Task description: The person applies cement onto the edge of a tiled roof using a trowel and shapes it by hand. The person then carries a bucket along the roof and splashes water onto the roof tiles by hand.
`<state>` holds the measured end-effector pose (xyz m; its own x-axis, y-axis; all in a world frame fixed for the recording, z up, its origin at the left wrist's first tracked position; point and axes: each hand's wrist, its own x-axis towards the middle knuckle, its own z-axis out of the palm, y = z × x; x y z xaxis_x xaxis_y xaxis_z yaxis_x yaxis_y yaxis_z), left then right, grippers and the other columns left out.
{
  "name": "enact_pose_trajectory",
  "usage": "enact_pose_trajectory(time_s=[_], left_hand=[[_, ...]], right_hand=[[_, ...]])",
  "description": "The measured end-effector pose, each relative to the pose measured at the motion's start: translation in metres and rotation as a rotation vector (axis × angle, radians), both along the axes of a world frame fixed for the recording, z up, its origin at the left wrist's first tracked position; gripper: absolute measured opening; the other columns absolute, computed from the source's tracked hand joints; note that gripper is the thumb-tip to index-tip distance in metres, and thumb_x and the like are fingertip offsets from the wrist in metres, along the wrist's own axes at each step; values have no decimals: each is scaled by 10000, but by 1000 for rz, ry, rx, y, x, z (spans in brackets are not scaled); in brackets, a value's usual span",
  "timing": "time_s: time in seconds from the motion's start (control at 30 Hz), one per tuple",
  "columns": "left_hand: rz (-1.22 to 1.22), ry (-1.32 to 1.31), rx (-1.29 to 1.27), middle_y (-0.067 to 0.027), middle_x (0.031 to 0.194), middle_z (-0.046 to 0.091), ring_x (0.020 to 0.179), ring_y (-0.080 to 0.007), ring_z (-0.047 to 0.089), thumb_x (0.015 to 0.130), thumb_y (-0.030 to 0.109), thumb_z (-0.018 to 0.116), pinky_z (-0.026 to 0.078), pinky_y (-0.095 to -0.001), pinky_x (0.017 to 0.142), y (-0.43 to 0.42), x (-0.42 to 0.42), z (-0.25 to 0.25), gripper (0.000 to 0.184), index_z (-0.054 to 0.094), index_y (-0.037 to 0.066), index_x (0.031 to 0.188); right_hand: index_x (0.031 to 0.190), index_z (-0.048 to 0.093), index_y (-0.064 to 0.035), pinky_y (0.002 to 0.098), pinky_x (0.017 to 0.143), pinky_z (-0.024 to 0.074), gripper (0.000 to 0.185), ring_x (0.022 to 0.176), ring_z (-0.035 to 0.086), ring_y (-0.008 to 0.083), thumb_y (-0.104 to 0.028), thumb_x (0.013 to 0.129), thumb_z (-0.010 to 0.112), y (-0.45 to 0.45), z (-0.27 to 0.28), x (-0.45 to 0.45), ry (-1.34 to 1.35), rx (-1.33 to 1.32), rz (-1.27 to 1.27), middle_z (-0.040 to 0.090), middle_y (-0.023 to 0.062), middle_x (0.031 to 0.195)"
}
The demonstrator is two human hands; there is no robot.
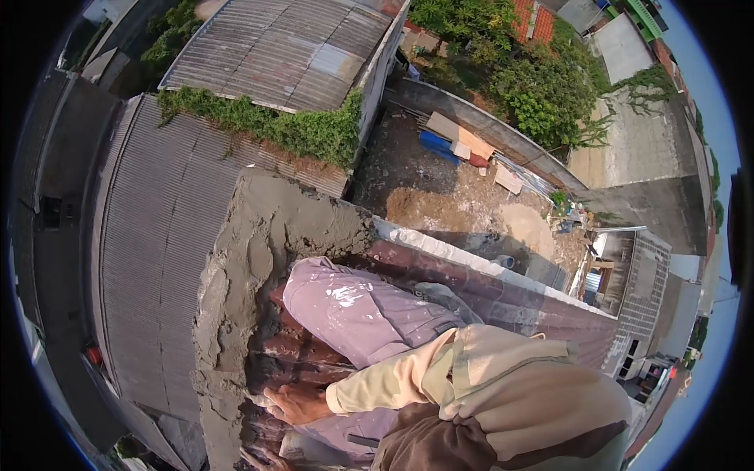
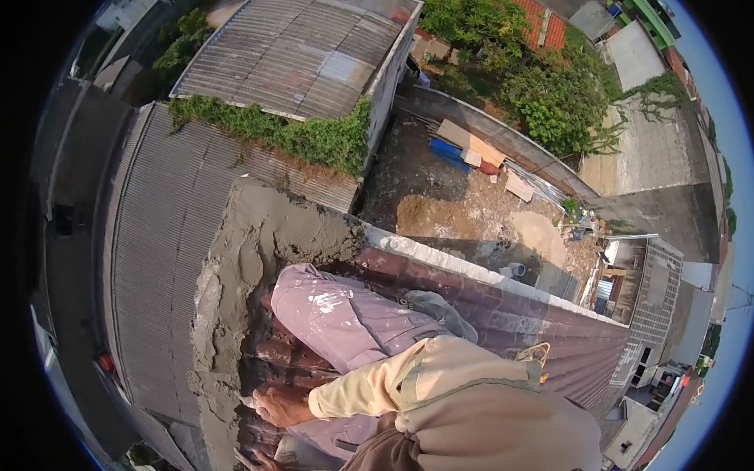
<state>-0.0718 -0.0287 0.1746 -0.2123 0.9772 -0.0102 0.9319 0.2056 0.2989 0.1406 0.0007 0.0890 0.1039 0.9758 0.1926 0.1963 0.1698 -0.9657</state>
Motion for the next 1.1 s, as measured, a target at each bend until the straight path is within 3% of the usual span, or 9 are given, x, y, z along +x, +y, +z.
enact_pose_trajectory(time_s=[0.1,0.37,0.5,0.63,0.77,0.87,0.93,1.03,1.1], left_hand=[[20,66,25,-244,1471,478,1315,-373,503,984,211,554,390,-425,1087,2,3,2,550,423,10,1478],[127,140,157,-248,1464,483,1310,-369,504,965,209,576,378,-412,1107,-37,-3,27,574,423,-22,1468],[326,96,261,-244,1514,416,1405,-410,381,897,144,612,300,-449,1168,-83,18,53,631,417,19,1483],[621,144,308,-247,1515,397,1448,-420,305,849,116,636,285,-470,1177,-161,24,69,716,370,22,1506],[1058,279,399,-244,1534,370,1440,-418,321,844,160,689,276,-455,1183,-244,26,42,779,328,-20,1510],[1294,-194,588,-323,1545,297,1447,-380,325,850,340,761,271,-418,1181,-289,4,-14,1045,97,-45,1560],[1441,-846,702,-291,1566,282,1420,-333,373,846,382,777,346,-376,1130,-293,-21,-27,1169,-54,-25,1561],[1364,-1101,782,-228,1541,365,1380,-294,426,835,346,791,383,-361,1101,-289,-55,-46,1089,77,-24,1570],[1168,-1342,926,-167,1413,530,1247,-253,546,826,268,789,446,-370,1040,-298,-78,-77,894,305,-24,1520]], right_hand=[[1303,408,170,470,552,402,616,608,525,369,-238,904,638,4,-1,6,-287,180,-92,550,236,715],[1285,482,135,458,704,494,586,775,632,386,-318,937,611,7,18,34,-118,-214,226,667,283,856],[972,507,-1,526,619,479,303,761,604,520,-292,955,589,40,51,61,74,-327,308,595,307,727],[953,532,-29,277,417,433,286,429,549,123,-306,1026,517,54,82,58,271,-549,483,562,62,607],[1040,549,-36,269,423,408,235,452,518,103,-266,1029,507,65,97,60,191,-575,730,553,40,648],[1098,561,-19,304,490,441,240,531,580,147,-242,1013,534,81,137,48,-125,-338,937,594,72,700],[1124,565,-10,328,531,459,249,574,616,190,-225,1000,556,88,164,32,-314,-110,1042,620,96,727],[1162,575,-25,395,621,483,319,757,636,366,-152,880,655,97,207,-5,-530,403,1241,658,163,924],[1151,583,-34,402,639,489,330,785,640,351,-138,847,660,101,239,-30,-762,522,1300,646,150,931]])
